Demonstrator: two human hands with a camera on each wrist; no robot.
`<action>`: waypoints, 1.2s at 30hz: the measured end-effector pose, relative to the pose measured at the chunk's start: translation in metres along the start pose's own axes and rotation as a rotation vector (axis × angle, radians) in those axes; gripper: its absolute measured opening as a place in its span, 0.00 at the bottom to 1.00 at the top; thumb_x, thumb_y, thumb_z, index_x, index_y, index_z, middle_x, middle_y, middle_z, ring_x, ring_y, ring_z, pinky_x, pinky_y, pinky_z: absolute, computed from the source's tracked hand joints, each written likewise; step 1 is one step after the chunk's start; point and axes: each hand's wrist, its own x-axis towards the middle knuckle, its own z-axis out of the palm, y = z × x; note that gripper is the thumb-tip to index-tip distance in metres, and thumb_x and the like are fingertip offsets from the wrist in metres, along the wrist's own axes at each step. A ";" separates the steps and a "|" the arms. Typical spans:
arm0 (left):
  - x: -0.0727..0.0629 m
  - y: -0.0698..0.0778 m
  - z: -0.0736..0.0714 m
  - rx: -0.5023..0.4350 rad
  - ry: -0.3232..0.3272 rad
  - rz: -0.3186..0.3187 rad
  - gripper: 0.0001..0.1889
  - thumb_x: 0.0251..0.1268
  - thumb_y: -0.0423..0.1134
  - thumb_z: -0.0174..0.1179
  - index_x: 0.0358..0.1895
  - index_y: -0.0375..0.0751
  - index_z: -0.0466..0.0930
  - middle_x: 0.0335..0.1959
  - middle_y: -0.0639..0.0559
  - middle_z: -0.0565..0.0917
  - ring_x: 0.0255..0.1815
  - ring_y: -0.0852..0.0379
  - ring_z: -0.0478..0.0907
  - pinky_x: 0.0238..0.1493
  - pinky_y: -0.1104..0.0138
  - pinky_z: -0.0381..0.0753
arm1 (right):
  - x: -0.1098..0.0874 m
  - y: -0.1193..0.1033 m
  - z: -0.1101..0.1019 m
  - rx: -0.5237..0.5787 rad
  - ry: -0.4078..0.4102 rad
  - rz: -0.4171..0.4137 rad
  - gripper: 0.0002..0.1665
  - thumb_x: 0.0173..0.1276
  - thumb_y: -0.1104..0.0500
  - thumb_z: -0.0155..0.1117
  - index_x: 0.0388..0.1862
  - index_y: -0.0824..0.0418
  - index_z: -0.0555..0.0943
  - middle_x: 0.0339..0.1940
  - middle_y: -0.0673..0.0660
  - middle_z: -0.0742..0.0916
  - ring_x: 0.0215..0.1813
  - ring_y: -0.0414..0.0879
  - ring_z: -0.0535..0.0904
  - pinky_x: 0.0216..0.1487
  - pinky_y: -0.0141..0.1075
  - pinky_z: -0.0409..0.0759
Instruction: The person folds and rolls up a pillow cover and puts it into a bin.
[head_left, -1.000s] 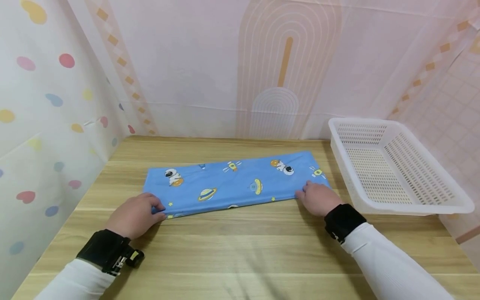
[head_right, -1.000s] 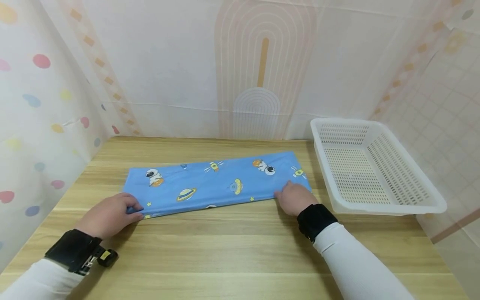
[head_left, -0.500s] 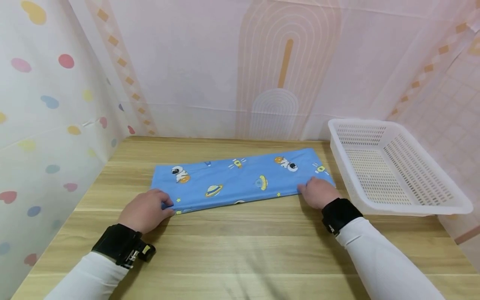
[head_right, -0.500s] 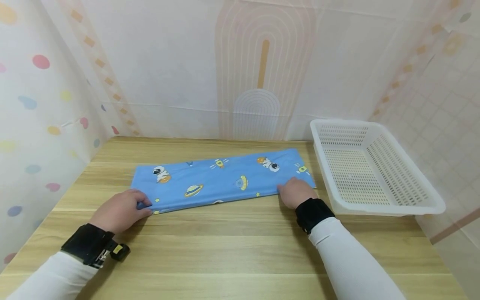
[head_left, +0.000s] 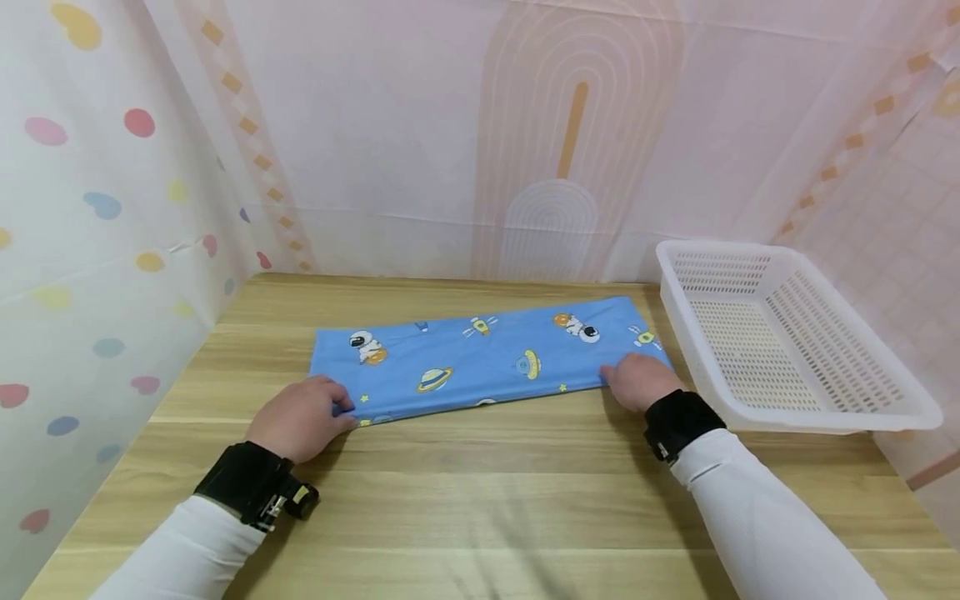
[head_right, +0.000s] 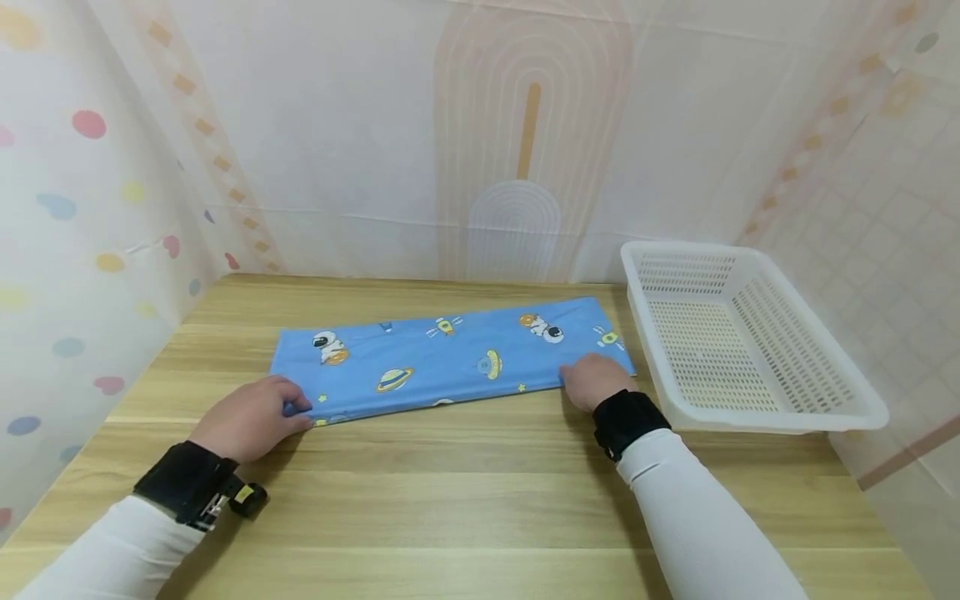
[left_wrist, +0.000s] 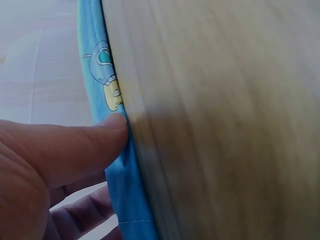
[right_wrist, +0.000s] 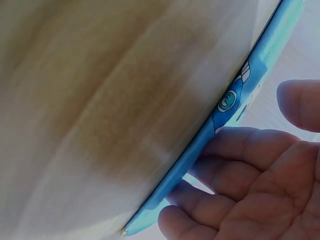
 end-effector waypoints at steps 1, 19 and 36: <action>0.001 -0.001 -0.001 -0.013 -0.013 0.000 0.10 0.69 0.45 0.70 0.43 0.42 0.90 0.45 0.45 0.88 0.42 0.49 0.82 0.47 0.49 0.83 | 0.001 0.000 -0.001 0.002 -0.005 0.010 0.34 0.87 0.48 0.41 0.48 0.76 0.84 0.56 0.74 0.85 0.48 0.59 0.81 0.59 0.55 0.80; 0.067 -0.035 -0.058 -0.070 -0.060 -0.090 0.23 0.83 0.41 0.48 0.70 0.33 0.75 0.67 0.27 0.79 0.62 0.32 0.78 0.63 0.38 0.75 | -0.042 -0.144 0.023 0.087 0.174 -0.530 0.14 0.81 0.58 0.59 0.54 0.60 0.88 0.53 0.56 0.92 0.58 0.53 0.87 0.64 0.48 0.83; 0.108 -0.035 -0.042 0.072 -0.171 -0.066 0.24 0.78 0.36 0.55 0.71 0.26 0.73 0.68 0.26 0.78 0.64 0.33 0.78 0.70 0.40 0.73 | -0.043 -0.285 0.074 -0.356 0.124 -0.934 0.27 0.83 0.55 0.49 0.77 0.47 0.74 0.79 0.43 0.75 0.82 0.35 0.65 0.81 0.30 0.59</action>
